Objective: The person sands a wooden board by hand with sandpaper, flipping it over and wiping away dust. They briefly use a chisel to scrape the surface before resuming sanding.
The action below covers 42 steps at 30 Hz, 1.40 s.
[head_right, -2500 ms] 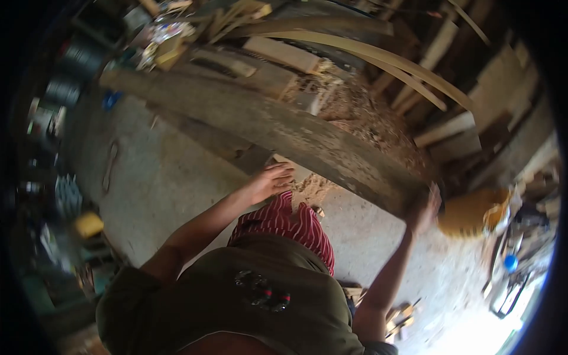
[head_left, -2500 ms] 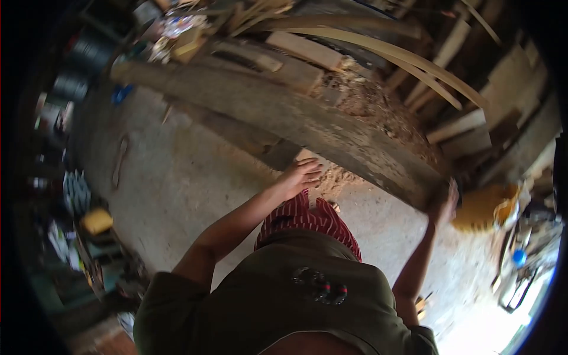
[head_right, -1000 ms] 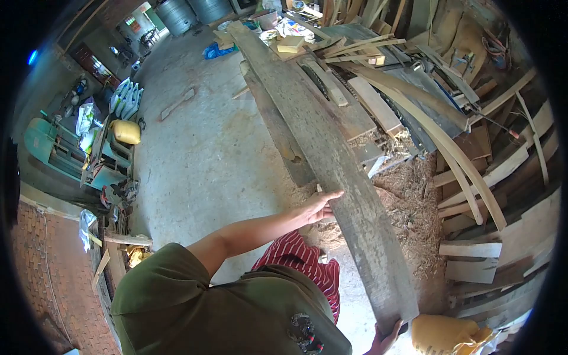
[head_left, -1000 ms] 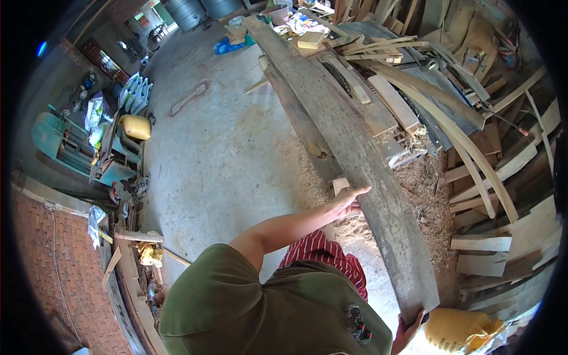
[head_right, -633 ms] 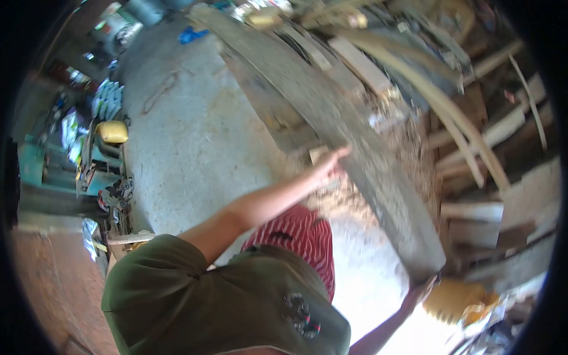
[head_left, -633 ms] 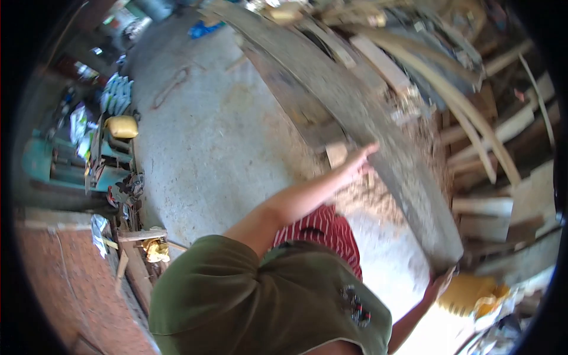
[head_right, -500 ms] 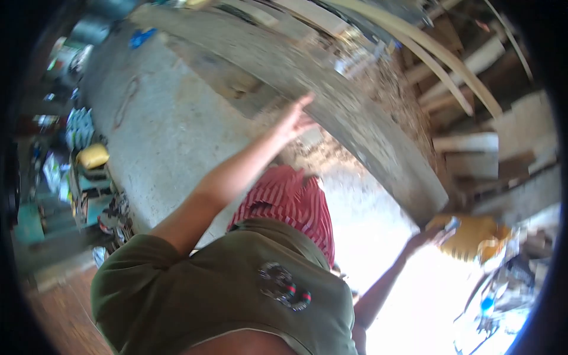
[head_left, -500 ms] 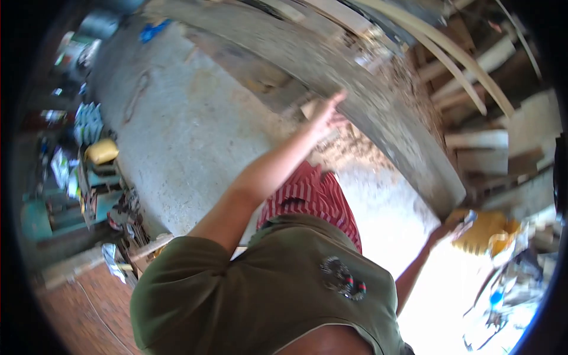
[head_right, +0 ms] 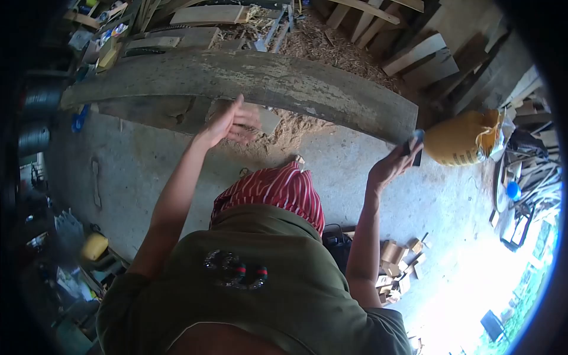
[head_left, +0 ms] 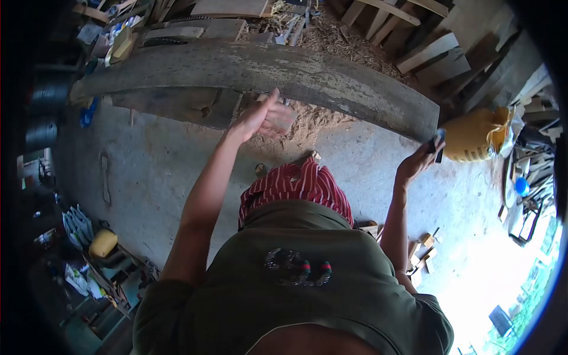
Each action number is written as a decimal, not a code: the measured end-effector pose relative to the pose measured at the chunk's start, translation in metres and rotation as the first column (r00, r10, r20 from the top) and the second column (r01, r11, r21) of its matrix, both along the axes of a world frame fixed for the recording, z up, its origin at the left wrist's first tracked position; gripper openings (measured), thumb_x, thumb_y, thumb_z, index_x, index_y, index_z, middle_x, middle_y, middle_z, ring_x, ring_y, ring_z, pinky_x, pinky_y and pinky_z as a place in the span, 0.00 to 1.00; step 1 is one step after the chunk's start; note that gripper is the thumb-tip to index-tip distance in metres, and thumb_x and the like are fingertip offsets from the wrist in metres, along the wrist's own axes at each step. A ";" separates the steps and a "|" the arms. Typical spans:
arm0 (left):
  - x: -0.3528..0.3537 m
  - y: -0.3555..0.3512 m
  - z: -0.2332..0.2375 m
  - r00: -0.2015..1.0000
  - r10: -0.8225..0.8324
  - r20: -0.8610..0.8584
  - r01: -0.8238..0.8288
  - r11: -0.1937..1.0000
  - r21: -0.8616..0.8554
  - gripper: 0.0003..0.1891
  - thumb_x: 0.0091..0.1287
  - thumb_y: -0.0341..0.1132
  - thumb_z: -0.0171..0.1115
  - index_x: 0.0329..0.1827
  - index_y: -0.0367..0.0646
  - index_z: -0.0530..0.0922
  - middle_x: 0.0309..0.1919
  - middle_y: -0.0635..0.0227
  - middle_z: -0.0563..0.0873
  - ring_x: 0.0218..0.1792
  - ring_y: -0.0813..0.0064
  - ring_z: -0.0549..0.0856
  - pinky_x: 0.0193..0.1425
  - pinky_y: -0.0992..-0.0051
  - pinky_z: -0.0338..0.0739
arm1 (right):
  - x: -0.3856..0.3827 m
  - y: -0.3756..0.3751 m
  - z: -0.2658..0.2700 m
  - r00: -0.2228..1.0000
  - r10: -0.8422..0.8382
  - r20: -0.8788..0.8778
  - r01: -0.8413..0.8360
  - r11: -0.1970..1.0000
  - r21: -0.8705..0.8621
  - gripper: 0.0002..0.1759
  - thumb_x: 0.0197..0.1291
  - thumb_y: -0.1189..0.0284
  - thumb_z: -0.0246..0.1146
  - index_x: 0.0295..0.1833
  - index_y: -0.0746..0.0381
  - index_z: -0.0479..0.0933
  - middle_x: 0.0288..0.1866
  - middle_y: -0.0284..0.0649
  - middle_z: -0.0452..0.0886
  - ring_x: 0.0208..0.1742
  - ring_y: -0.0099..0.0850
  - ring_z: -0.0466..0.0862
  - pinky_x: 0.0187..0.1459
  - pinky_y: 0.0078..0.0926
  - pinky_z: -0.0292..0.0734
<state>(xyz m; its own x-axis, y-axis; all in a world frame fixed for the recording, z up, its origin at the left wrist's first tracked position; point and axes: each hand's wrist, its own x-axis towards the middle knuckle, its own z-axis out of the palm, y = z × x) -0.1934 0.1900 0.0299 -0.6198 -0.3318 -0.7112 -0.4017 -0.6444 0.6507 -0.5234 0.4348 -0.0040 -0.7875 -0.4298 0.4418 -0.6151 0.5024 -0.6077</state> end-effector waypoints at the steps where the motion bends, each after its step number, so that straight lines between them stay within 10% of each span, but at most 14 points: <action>1: 0.006 0.003 0.006 1.000 -0.015 -0.008 0.015 1.000 0.005 0.35 0.72 0.60 0.54 0.71 0.41 0.68 0.54 0.53 0.84 0.40 0.66 0.90 0.50 0.64 0.87 | -0.003 0.002 -0.006 0.996 -0.082 0.020 0.084 0.959 -0.272 0.27 0.78 0.62 0.44 0.76 0.63 0.62 0.79 0.51 0.58 0.78 0.46 0.57 0.74 0.46 0.50; 3: 0.018 0.008 0.015 0.985 -0.171 0.001 0.127 0.726 -0.676 0.26 0.76 0.52 0.51 0.63 0.39 0.77 0.50 0.59 0.88 0.36 0.70 0.90 0.46 0.69 0.87 | -0.013 0.005 -0.016 0.947 -0.123 0.295 0.245 0.872 -0.424 0.31 0.78 0.58 0.45 0.75 0.68 0.60 0.77 0.52 0.61 0.78 0.46 0.58 0.74 0.43 0.53; 5: 0.026 -0.021 0.026 0.988 -0.031 0.149 0.144 0.513 -0.846 0.20 0.78 0.45 0.52 0.63 0.41 0.78 0.56 0.59 0.85 0.50 0.66 0.88 0.53 0.68 0.84 | -0.006 -0.009 -0.009 0.570 -0.142 0.809 0.724 0.553 -0.413 0.35 0.75 0.53 0.48 0.76 0.68 0.58 0.78 0.51 0.60 0.77 0.44 0.60 0.73 0.45 0.56; 10: 0.034 -0.076 -0.023 0.910 0.064 0.409 0.413 -0.216 -0.885 0.24 0.76 0.53 0.49 0.68 0.54 0.75 0.71 0.67 0.72 0.71 0.64 0.71 0.68 0.61 0.74 | 0.068 -0.084 0.009 0.482 0.102 0.870 0.610 0.673 -0.417 0.26 0.77 0.56 0.45 0.70 0.61 0.57 0.65 0.50 0.68 0.54 0.36 0.75 0.48 0.31 0.76; 13: 0.023 -0.055 0.008 0.800 0.135 0.585 0.599 -0.120 -0.792 0.27 0.75 0.56 0.49 0.70 0.53 0.73 0.75 0.67 0.67 0.73 0.64 0.69 0.69 0.61 0.74 | 0.129 -0.109 -0.003 0.572 0.240 0.784 0.436 0.720 -0.539 0.23 0.77 0.57 0.45 0.66 0.62 0.58 0.60 0.47 0.72 0.48 0.36 0.76 0.41 0.37 0.77; 17: 0.024 -0.060 0.011 0.793 0.119 0.597 0.609 -0.188 -0.771 0.26 0.74 0.56 0.48 0.69 0.55 0.75 0.72 0.70 0.71 0.68 0.64 0.75 0.65 0.61 0.77 | 0.093 -0.083 -0.013 0.364 0.519 0.774 0.458 0.624 -0.634 0.19 0.71 0.63 0.53 0.62 0.59 0.69 0.57 0.43 0.77 0.54 0.38 0.76 0.49 0.43 0.78; 19: 0.022 -0.061 0.015 0.805 0.126 0.579 0.592 -0.205 -0.779 0.25 0.75 0.54 0.48 0.68 0.54 0.76 0.71 0.68 0.74 0.65 0.64 0.78 0.64 0.61 0.78 | 0.029 -0.051 -0.035 0.670 0.247 0.700 0.450 0.616 -0.647 0.16 0.68 0.65 0.55 0.57 0.59 0.75 0.51 0.43 0.80 0.51 0.37 0.77 0.48 0.44 0.77; 21: 0.021 -0.060 0.017 0.784 0.092 0.614 0.619 -0.183 -0.764 0.24 0.75 0.53 0.48 0.67 0.52 0.76 0.70 0.67 0.74 0.64 0.63 0.79 0.63 0.61 0.78 | 0.025 -0.061 0.021 0.571 0.081 0.817 0.702 0.469 -0.536 0.25 0.76 0.59 0.43 0.57 0.72 0.68 0.53 0.51 0.78 0.40 0.37 0.80 0.35 0.33 0.79; 23: 0.023 -0.060 0.014 0.789 0.105 0.606 0.609 -0.264 -0.748 0.24 0.76 0.53 0.47 0.67 0.51 0.76 0.70 0.65 0.74 0.62 0.61 0.81 0.63 0.61 0.79 | 0.044 -0.084 0.011 0.616 0.091 0.783 0.577 0.624 -0.526 0.24 0.77 0.61 0.42 0.54 0.76 0.66 0.53 0.57 0.75 0.44 0.39 0.80 0.34 0.27 0.77; 26: 0.023 -0.068 0.014 0.773 0.075 0.630 0.624 -0.262 -0.736 0.25 0.76 0.53 0.47 0.68 0.51 0.76 0.70 0.64 0.74 0.61 0.59 0.81 0.63 0.60 0.79 | 0.131 -0.133 0.013 0.611 0.133 0.781 0.545 0.645 -0.536 0.13 0.73 0.71 0.46 0.48 0.72 0.68 0.37 0.42 0.76 0.27 0.22 0.70 0.27 0.23 0.70; 31: 0.027 -0.070 0.015 0.763 0.048 0.645 0.628 -0.292 -0.722 0.25 0.76 0.53 0.47 0.68 0.52 0.75 0.71 0.64 0.73 0.61 0.58 0.82 0.63 0.60 0.79 | 0.179 -0.131 0.022 0.210 0.493 0.844 0.519 0.676 -0.524 0.18 0.71 0.78 0.50 0.64 0.66 0.61 0.56 0.51 0.72 0.46 0.40 0.81 0.39 0.44 0.86; 40: 0.024 -0.062 0.021 0.741 0.054 0.669 0.668 -0.157 -0.727 0.25 0.76 0.53 0.46 0.70 0.53 0.74 0.72 0.66 0.71 0.64 0.61 0.80 0.63 0.58 0.79 | 0.082 -0.095 0.032 0.474 0.241 0.847 0.604 0.610 -0.512 0.19 0.72 0.76 0.46 0.57 0.83 0.67 0.53 0.55 0.79 0.47 0.41 0.84 0.45 0.41 0.90; 41: 0.025 -0.062 0.015 0.744 0.068 0.665 0.665 -0.184 -0.724 0.25 0.76 0.52 0.46 0.70 0.53 0.73 0.73 0.67 0.71 0.64 0.61 0.79 0.63 0.58 0.79 | 0.058 -0.094 -0.060 0.561 0.289 0.775 0.570 0.545 -0.615 0.17 0.71 0.78 0.45 0.56 0.80 0.69 0.49 0.52 0.79 0.44 0.40 0.84 0.44 0.41 0.89; 42: 0.025 -0.064 0.012 0.748 0.081 0.659 0.659 -0.213 -0.721 0.25 0.76 0.52 0.46 0.70 0.54 0.73 0.73 0.67 0.70 0.65 0.61 0.78 0.64 0.58 0.79 | 0.127 -0.108 0.008 0.573 0.223 0.789 0.459 0.710 -0.534 0.15 0.68 0.77 0.55 0.53 0.79 0.71 0.48 0.55 0.79 0.44 0.44 0.84 0.39 0.40 0.91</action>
